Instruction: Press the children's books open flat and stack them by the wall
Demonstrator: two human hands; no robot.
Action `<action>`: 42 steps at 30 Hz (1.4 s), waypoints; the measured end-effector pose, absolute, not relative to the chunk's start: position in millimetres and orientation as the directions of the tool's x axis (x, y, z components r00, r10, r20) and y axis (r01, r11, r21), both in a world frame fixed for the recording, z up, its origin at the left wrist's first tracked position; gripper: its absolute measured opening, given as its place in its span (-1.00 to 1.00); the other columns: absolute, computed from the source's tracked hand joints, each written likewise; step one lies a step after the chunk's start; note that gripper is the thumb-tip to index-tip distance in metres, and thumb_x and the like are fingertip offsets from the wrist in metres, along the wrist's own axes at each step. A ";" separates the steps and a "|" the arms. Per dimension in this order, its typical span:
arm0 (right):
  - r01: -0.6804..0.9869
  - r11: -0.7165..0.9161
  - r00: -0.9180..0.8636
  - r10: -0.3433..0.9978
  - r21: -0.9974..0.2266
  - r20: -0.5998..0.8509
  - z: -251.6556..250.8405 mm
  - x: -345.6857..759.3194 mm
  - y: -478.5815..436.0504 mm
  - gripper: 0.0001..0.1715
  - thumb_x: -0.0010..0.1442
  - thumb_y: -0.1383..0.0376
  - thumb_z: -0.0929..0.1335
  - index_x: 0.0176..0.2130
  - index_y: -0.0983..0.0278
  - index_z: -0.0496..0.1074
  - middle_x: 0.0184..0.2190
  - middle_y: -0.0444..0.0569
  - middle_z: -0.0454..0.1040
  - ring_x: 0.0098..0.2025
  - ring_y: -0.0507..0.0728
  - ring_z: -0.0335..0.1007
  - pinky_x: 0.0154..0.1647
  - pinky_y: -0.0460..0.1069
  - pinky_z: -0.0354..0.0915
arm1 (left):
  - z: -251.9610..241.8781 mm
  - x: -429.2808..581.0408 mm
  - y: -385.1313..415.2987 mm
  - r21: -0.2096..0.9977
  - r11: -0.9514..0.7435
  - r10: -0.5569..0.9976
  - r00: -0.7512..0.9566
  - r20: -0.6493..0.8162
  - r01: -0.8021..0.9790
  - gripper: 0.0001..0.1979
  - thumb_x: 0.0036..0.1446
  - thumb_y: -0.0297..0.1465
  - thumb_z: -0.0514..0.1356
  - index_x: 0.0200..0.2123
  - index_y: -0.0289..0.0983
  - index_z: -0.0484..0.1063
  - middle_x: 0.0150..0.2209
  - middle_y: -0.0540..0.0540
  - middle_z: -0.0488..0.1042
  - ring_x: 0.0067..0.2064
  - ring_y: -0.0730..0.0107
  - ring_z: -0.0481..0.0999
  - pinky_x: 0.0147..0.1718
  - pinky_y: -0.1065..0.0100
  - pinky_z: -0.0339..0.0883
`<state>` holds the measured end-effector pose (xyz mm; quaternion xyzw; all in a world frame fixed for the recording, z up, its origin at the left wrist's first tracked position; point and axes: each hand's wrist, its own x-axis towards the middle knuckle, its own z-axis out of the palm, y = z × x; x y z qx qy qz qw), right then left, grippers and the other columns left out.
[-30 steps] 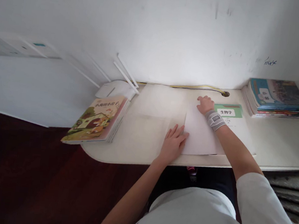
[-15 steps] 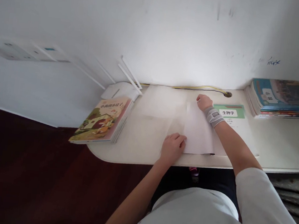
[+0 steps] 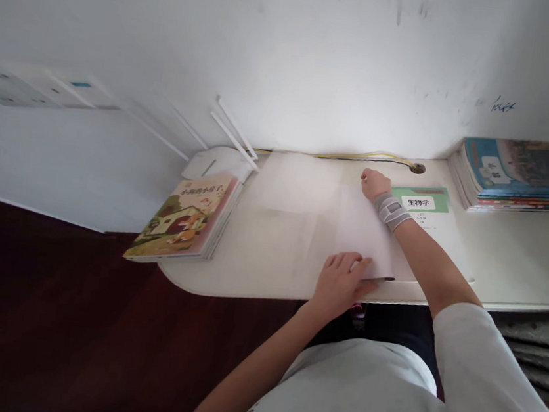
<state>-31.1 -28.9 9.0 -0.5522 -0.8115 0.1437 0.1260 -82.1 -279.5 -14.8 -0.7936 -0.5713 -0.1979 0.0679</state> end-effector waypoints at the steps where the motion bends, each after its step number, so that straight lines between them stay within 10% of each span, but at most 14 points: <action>1: 0.864 0.347 -0.355 0.934 -0.364 0.046 8.4 -30.5 -28.8 -0.67 0.15 0.37 0.20 -0.13 0.20 0.43 -0.11 0.03 0.49 -0.08 0.21 0.38 -0.08 0.10 0.25 | -15.5 -75.3 -278.7 0.105 -0.351 0.868 0.282 0.409 0.930 -0.66 0.16 -0.16 0.12 -0.09 -0.25 0.36 -0.20 -0.17 0.41 -0.19 0.23 0.35 -0.24 0.22 0.16; 8: 0.863 0.364 -0.372 0.927 -0.351 0.048 9.2 -33.6 -24.9 -0.70 0.16 0.34 0.22 -0.14 0.20 0.44 -0.14 0.01 0.51 -0.10 0.20 0.39 -0.07 0.09 0.24 | -24.6 -66.0 -280.1 -0.004 -0.366 0.795 0.315 0.519 0.931 -0.87 0.19 -0.49 0.06 -0.39 -0.26 0.37 -0.35 -0.09 0.40 -0.30 0.33 0.31 -0.32 0.27 0.08; 34: 0.728 0.464 -0.444 0.880 -0.504 0.170 -17.6 -2.0 -18.7 -0.55 0.26 0.11 0.12 -0.20 0.29 0.45 -0.28 -0.02 0.52 -0.25 0.09 0.36 -0.22 -0.06 0.21 | -18.2 -94.1 -290.8 0.035 -0.405 0.833 0.353 0.427 0.914 -0.92 0.14 -0.49 0.12 -0.35 -0.28 0.42 -0.38 -0.08 0.41 -0.26 0.29 0.32 -0.26 0.27 0.17; 42: 0.731 0.655 -0.616 0.754 -0.190 0.228 -21.1 -9.2 -30.3 -0.51 0.18 0.04 0.25 -0.10 0.35 0.43 -0.10 0.20 0.37 -0.05 0.27 0.26 -0.03 0.11 0.17 | -19.9 -97.4 -293.9 0.043 -0.367 0.843 0.312 0.438 0.929 -0.92 0.12 -0.51 0.14 -0.35 -0.27 0.43 -0.40 -0.08 0.43 -0.26 0.28 0.34 -0.27 0.26 0.18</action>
